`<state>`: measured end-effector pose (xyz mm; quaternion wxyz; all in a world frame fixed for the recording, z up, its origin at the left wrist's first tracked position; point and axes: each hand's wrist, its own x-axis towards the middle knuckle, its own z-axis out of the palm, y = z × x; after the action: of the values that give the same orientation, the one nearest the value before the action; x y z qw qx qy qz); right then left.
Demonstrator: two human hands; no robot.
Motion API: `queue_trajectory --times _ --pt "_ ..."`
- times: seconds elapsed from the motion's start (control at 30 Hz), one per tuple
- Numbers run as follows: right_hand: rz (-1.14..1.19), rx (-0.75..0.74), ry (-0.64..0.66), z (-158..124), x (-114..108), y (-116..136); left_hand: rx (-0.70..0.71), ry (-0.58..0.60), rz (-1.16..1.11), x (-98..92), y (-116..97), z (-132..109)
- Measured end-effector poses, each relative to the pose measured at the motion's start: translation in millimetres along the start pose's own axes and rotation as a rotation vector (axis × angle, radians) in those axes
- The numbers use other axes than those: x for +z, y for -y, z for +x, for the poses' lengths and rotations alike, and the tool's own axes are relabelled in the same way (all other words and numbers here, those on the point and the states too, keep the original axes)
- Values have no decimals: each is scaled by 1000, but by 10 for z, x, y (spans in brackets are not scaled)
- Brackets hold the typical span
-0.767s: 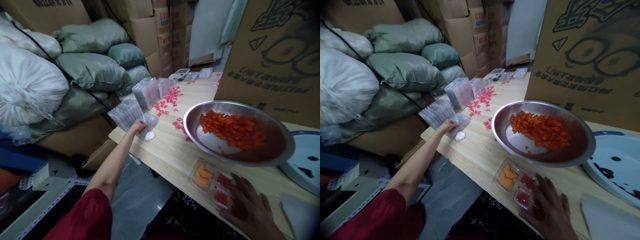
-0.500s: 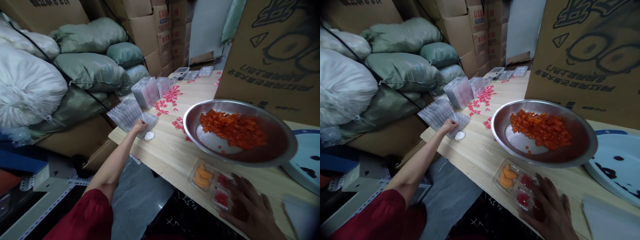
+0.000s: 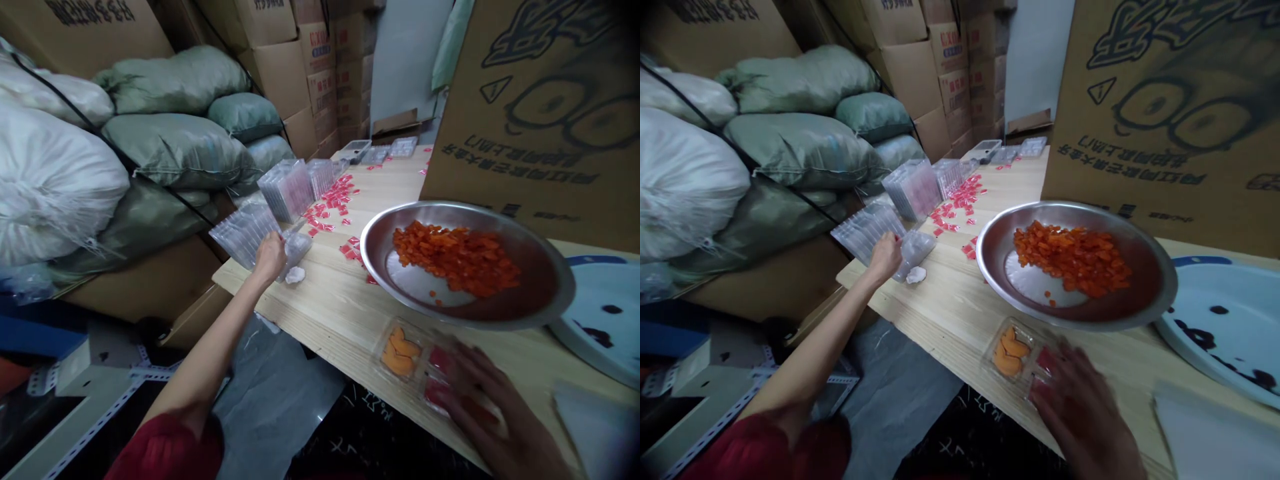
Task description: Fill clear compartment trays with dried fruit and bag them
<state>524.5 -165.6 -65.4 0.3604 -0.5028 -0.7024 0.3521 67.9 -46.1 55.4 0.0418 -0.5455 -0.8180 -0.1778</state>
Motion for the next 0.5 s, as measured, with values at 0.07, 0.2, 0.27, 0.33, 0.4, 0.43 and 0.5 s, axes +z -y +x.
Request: queue_trajectory --times 0.07,0.2,0.27,0.33,0.4,0.43,0.5 --pt "256 133 -43 53 254 461 114 -15 18 -24 -175 -399" --pt "777 310 137 233 1011 948 343 151 -17 272 -507 -1366" --pt "925 430 159 284 1303 935 324 298 -104 480 -581 -1678" --pt "997 508 148 286 1451 863 289 383 -176 651 -593 -1783" --pt "1030 531 125 262 1483 817 267 412 -251 768 -576 -1728" --pt "1036 534 116 250 1474 813 236 428 -316 807 -568 -1669" --pt "1037 532 116 234 1446 830 144 466 -461 862 -560 -1542"
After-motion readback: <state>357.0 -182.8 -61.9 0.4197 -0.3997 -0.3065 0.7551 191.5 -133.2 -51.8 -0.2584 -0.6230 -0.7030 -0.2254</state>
